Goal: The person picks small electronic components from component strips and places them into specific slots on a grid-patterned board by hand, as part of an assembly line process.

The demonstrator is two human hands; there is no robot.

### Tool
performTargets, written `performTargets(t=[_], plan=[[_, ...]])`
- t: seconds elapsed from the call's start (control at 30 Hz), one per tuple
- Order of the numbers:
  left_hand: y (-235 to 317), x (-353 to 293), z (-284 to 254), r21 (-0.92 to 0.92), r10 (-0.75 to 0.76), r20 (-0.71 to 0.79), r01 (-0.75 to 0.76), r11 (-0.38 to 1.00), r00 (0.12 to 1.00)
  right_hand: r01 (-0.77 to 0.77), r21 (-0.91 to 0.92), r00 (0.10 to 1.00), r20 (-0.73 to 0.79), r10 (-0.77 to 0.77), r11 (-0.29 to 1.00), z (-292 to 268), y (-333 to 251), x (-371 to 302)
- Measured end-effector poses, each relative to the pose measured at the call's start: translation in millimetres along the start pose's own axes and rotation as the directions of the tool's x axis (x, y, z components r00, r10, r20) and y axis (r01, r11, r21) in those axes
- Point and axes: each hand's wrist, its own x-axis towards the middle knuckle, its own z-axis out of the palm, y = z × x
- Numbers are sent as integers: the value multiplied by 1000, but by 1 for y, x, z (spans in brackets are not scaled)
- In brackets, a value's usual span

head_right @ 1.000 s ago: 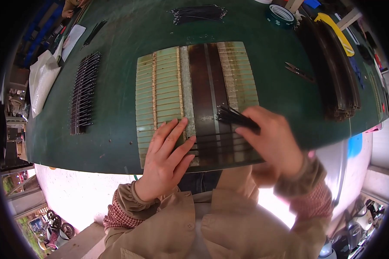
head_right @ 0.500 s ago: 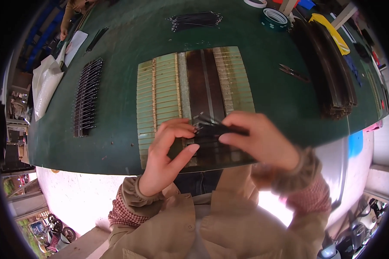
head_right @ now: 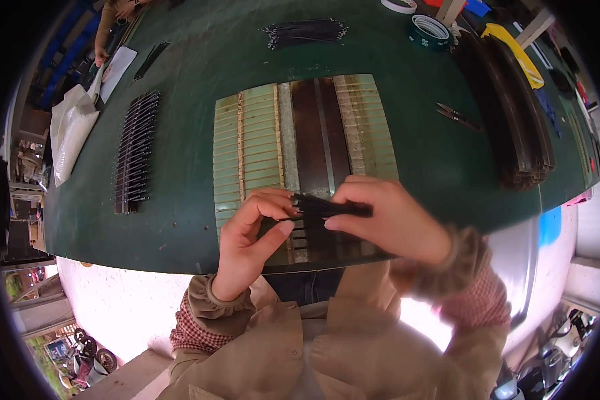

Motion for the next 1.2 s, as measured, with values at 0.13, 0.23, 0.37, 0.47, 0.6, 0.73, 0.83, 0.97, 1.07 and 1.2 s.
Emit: performTargets(t=[0.13,0.23,0.37,0.47,0.6,0.73,0.83,0.97,1.07,1.2], plan=[[-2,-1,-3,-86,-23,-1,23,996,1000,-99,86,995,-24,101,991,0,-1,0],[-3,-2,-8,-80,-25,-1,25,997,1000,-98,116,993,-60,105,988,-1,4,-2],[6,-2,-14,267,71,30,-77,960,997,-166,202,981,-68,183,965,-3,10,-1],[9,-5,-15,493,137,-30,-104,864,990,-210,60,972,-93,215,976,-5,12,1],[8,-10,-20,541,165,-10,-133,830,986,-99,-75,988,-122,90,992,-3,17,2],[7,-12,-20,551,161,3,-136,823,987,-156,-59,982,-116,149,986,-3,9,3],[8,-12,-18,576,160,42,-155,803,986,-114,-73,986,-134,104,991,1,10,4],[13,-11,-8,708,159,169,-232,667,973,-69,-103,986,-161,51,992,5,14,3],[11,-12,-6,757,152,224,-270,595,963,-58,-148,981,-194,29,987,4,13,-2],[8,-12,-7,758,155,221,-269,595,963,-102,-214,963,-265,43,972,-4,15,-9]])
